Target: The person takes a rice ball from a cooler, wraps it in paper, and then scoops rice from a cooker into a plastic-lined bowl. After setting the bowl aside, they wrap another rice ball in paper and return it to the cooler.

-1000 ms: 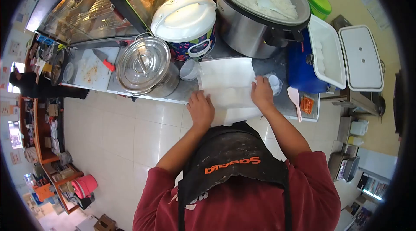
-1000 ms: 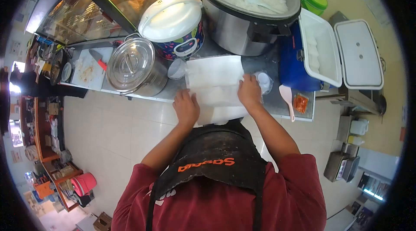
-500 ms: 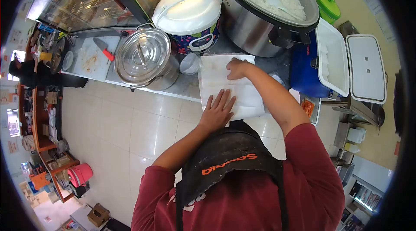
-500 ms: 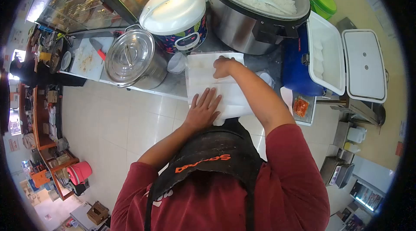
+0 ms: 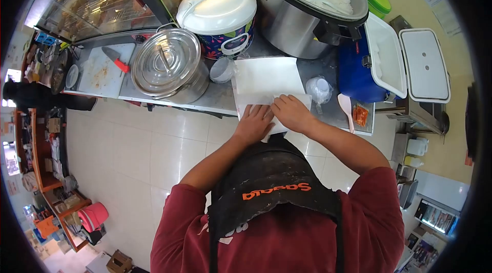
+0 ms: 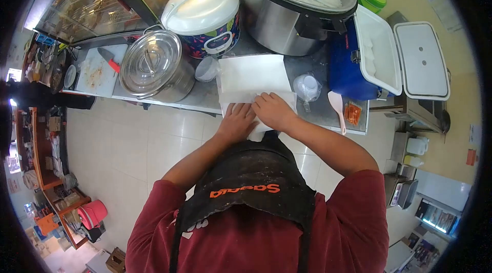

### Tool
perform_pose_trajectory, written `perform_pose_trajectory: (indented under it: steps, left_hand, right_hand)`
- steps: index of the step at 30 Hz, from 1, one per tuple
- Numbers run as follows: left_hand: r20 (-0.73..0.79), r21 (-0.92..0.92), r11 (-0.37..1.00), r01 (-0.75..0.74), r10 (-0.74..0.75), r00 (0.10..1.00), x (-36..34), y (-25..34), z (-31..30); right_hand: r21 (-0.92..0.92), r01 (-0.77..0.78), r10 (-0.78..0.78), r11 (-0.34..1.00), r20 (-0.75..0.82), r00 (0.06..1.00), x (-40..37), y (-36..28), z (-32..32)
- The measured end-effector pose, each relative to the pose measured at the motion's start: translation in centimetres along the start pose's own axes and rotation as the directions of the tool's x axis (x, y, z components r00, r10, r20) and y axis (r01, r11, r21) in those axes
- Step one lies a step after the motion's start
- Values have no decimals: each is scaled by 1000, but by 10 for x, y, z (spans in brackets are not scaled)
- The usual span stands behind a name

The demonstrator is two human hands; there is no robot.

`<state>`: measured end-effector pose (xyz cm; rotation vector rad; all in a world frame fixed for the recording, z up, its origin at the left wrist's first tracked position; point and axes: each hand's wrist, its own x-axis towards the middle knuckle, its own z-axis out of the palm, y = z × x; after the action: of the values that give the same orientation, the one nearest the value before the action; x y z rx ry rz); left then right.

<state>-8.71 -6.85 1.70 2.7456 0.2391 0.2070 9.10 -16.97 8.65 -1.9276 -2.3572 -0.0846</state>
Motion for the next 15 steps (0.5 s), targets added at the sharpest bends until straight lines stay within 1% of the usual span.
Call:
perform_pose_trajectory:
  steps: [1, 4, 7, 10, 13, 15]
  left_hand:
    - [8, -29, 1000, -4, 4, 1000, 0, -5, 0]
    - [-123, -53, 997, -50, 43, 991, -1, -16, -2]
    - [-160, -85, 996, 0, -13, 987, -9, -19, -10]
    - [-186, -38, 999, -27, 20, 982, -7, -10, -16]
    - [-140, -11, 1000, -29, 27, 990, -8, -1, -11]
    - [-137, -11, 1000, -10, 8, 991, -7, 3, -9]
  right_hand:
    - [10, -38, 36, 999, 109, 993, -4, -4, 3]
    - [136, -96, 103, 986, -48, 993, -10, 0, 19]
    - [349, -217, 278, 912, -135, 951, -6, 10, 23]
    - [391, -427, 493, 816, -81, 866, 18, 18, 6]
    - [250, -372, 379, 894, 21, 925, 34, 38, 2]
    - [289, -294, 284, 911, 79, 956, 45, 55, 5]
